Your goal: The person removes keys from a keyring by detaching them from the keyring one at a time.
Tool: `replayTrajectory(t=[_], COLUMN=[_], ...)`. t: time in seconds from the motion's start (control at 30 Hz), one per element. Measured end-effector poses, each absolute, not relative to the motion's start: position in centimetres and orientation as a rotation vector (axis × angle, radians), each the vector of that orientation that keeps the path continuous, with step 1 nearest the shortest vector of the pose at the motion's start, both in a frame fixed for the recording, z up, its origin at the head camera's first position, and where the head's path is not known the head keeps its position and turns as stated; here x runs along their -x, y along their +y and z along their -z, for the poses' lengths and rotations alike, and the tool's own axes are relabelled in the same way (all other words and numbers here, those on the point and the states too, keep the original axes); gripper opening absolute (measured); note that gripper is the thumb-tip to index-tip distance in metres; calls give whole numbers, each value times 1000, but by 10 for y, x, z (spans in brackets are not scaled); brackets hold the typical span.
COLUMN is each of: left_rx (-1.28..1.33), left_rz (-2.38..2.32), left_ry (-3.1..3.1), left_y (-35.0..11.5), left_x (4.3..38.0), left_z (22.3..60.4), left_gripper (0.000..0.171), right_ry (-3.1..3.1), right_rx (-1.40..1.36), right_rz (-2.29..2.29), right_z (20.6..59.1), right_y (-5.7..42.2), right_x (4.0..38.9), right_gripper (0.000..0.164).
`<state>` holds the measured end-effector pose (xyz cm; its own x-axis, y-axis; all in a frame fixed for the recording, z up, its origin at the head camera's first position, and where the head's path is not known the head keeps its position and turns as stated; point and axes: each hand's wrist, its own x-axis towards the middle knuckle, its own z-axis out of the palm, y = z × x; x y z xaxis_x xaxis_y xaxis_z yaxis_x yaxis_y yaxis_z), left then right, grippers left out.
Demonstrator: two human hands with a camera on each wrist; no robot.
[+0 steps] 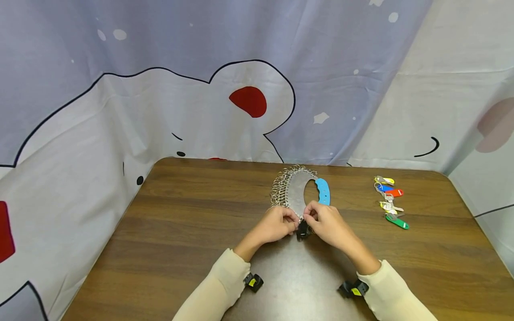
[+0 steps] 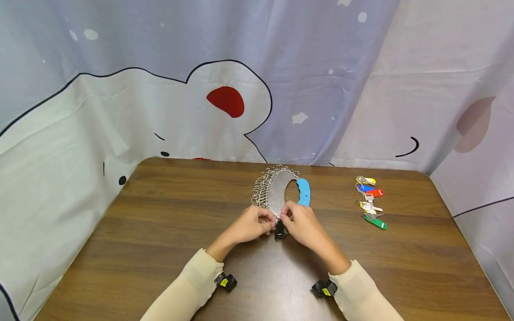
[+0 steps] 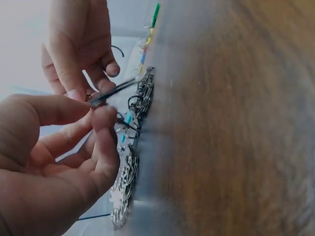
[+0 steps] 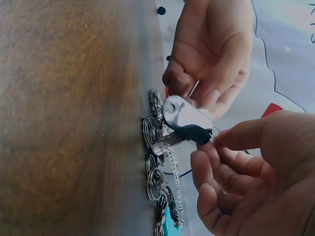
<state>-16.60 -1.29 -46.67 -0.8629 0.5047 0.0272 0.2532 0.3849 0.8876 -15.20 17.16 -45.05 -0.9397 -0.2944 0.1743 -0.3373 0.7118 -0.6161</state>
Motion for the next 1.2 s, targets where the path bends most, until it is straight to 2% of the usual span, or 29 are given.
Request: replayTrajectory(t=[0.13, 0.27, 0.57, 0.9, 1.2], left_rx=[-703, -700, -547, -418, -146], left_rz=[-1470, -1452, -1573, -1720, -1853], left_ry=[2425, 2546, 2572, 2286, 1847], left_y=[-12, -10, -5, -6, -10], left_x=[165, 165, 163, 167, 181], left_z=[467, 469, 466, 466, 468], left_gripper=[16, 11, 9, 11, 14], right_ry=[-2823, -2800, -2742, -2737, -2708], right_rx=[-525, -566, -691, -709, -782], right_rz=[-1050, -1043, -954, -1022, -1043], right_z=[452, 453, 447, 447, 448], right_y=[172, 173, 173, 175, 176], right_x=[153, 154, 152, 153, 155], right_gripper=[6, 6, 8, 8, 9])
